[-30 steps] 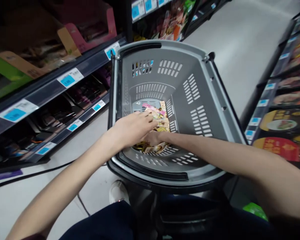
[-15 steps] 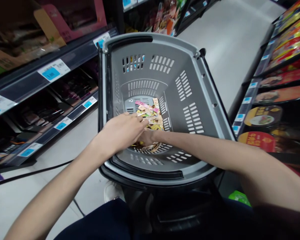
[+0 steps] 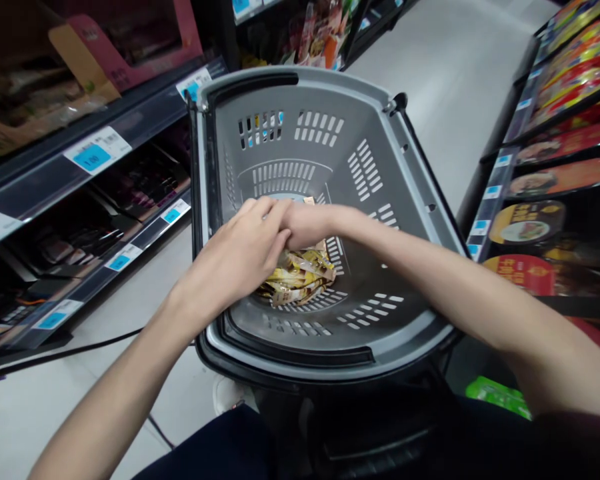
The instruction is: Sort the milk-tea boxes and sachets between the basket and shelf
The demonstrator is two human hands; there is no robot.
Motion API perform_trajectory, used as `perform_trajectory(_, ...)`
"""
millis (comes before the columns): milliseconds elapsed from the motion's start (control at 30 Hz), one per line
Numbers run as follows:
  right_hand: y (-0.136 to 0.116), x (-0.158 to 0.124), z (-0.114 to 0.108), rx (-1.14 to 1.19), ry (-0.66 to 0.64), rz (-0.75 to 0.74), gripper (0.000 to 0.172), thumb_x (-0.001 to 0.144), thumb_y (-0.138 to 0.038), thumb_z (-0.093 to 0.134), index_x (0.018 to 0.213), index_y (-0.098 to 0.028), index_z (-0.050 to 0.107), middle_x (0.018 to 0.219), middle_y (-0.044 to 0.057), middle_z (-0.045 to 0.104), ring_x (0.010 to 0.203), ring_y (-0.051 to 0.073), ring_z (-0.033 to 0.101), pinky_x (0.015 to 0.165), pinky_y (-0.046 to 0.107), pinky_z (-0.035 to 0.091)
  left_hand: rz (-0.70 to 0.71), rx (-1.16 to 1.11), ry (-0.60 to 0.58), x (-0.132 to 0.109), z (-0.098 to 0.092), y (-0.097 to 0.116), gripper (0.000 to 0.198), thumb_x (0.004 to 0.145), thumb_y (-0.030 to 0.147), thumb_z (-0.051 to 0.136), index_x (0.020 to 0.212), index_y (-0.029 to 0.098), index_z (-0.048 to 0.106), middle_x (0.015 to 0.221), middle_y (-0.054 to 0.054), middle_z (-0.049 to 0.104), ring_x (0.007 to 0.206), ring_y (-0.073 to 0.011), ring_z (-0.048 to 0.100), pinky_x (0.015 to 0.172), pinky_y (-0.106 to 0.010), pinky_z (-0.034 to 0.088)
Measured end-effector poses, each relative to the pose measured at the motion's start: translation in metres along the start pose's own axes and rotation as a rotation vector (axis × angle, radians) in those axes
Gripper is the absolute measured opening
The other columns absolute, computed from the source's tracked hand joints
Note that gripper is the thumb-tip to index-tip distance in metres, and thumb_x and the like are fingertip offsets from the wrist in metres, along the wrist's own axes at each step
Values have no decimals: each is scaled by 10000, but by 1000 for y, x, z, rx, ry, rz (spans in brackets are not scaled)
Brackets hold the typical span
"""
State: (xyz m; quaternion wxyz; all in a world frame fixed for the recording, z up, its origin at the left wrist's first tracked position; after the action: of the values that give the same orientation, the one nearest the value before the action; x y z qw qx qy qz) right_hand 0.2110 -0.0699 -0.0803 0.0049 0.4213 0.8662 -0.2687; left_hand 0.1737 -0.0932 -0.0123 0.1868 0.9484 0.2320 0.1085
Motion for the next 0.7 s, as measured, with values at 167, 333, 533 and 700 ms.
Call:
perform_trajectory(167,18,-62,-109,388,493,228,191,825,-290,764,807,-111,702,640,-35,583,633,111,565,659,270,469,-102,-351,172,3,-19,-26,741,977,356,546,1600,210,173,1433,-142,586,1232,-234,633,1061,-409,512)
perform_trajectory(333,56,-107,-95,979,922,295,271,821,-452,777,793,-192,707,570,-8,607,464,134,553,448,277,449,-196,-561,-7,7,-10,-30,632,953,422,594,1518,240,376,1165,-70,756,1024,-211,734,894,-350,591)
perform_trajectory(533,68,-83,-60,1273,884,289,310,796,-443,835,893,-167,730,598,28,684,474,133,614,430,236,490,-237,-551,-43,7,-11,-32,326,941,334,611,1261,274,585,1011,8,772,925,-184,741,741,-276,586)
perform_trajectory(700,61,-80,-61,1408,847,216,410,706,-315,915,1026,-141,727,828,69,759,735,153,729,669,232,611,-247,-567,-11,3,-10,-32,272,966,292,559,1231,247,517,1124,-36,749,1008,-195,731,852,-320,593)
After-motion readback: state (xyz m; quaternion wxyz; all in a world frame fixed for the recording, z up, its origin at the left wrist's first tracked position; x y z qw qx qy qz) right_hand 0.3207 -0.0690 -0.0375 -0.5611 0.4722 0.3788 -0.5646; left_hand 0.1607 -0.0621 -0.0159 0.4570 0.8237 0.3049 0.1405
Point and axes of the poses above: each hand's wrist, its own x-axis towards the middle knuckle, its own z-axis out of the palm, y = z × x, the point moved 10 cm from there along x, towards the middle knuckle
